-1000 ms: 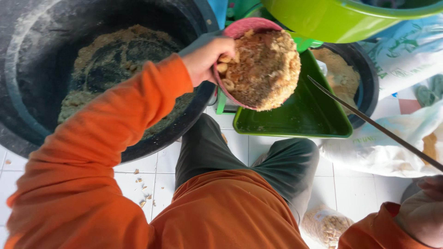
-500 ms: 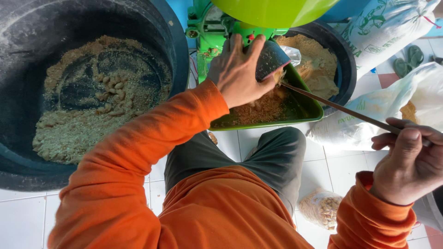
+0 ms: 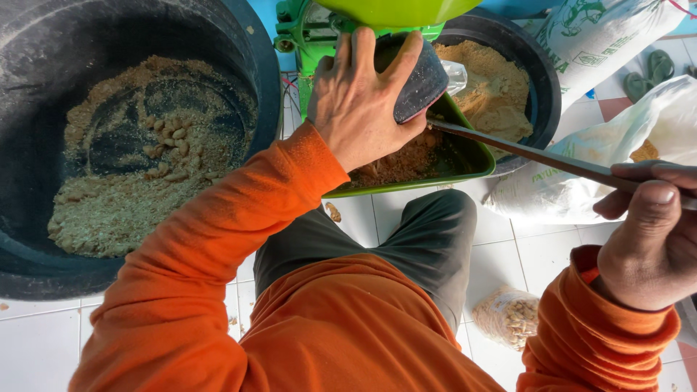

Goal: The person sits on the floor in front of a small green grinding machine and uses a wooden scoop to push peanuts and coarse material from a green tray into the machine's hopper. Ground flour collects in a large black basin beside the machine, and the person occasionally scoops material from the basin back toward the tray.

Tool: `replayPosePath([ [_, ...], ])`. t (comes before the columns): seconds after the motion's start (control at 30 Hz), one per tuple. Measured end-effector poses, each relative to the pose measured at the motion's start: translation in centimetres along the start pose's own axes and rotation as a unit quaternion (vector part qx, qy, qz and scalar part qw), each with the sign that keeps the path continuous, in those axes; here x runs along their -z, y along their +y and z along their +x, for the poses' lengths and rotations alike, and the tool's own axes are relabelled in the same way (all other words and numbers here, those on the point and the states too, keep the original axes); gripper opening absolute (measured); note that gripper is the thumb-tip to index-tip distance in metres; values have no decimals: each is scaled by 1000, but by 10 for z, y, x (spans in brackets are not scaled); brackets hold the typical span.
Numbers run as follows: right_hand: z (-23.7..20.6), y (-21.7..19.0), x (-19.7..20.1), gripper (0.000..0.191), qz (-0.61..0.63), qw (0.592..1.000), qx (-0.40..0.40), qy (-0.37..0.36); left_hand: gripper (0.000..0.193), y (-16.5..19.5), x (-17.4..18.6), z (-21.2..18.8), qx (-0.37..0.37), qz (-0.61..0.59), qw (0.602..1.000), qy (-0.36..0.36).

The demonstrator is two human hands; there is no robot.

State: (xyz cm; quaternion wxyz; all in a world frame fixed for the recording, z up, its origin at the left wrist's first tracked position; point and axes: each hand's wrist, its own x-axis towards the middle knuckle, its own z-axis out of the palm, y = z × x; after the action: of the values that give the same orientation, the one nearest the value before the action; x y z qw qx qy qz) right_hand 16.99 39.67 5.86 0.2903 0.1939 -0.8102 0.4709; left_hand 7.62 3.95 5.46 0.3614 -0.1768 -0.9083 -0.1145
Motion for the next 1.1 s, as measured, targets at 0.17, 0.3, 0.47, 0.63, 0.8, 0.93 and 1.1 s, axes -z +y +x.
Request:
replayPosePath([
  [0.17, -2, 17, 20, 39, -74, 997, 24, -15, 86, 3, 20, 2, -29, -12, 999, 25],
  [0.3, 7, 21, 35, 50, -157, 987, 14, -21, 87, 4, 33, 4, -61, -34, 997, 26],
  [0.47, 22, -5, 4, 33, -110, 994, 0, -30, 94, 6, 41, 1, -114, -50, 991, 43],
  [0.63, 30, -36, -38, 19, -35, 995, 26, -93, 96, -2, 48, -12, -134, -76, 987, 46],
  [0.8, 33, -51, -57, 20, -16, 996, 60, -61, 91, -14, 60, -35, -52, -137, 988, 57],
  [0.93, 35, -49, -71, 18, -120, 984, 90, -99, 88, -16, 58, -49, 13, -176, 981, 80],
  [1.1, 34, -49, -60, 22, -10, 997, 77, -19, 83, -20, 50, -69, 95, -210, 965, 124],
])
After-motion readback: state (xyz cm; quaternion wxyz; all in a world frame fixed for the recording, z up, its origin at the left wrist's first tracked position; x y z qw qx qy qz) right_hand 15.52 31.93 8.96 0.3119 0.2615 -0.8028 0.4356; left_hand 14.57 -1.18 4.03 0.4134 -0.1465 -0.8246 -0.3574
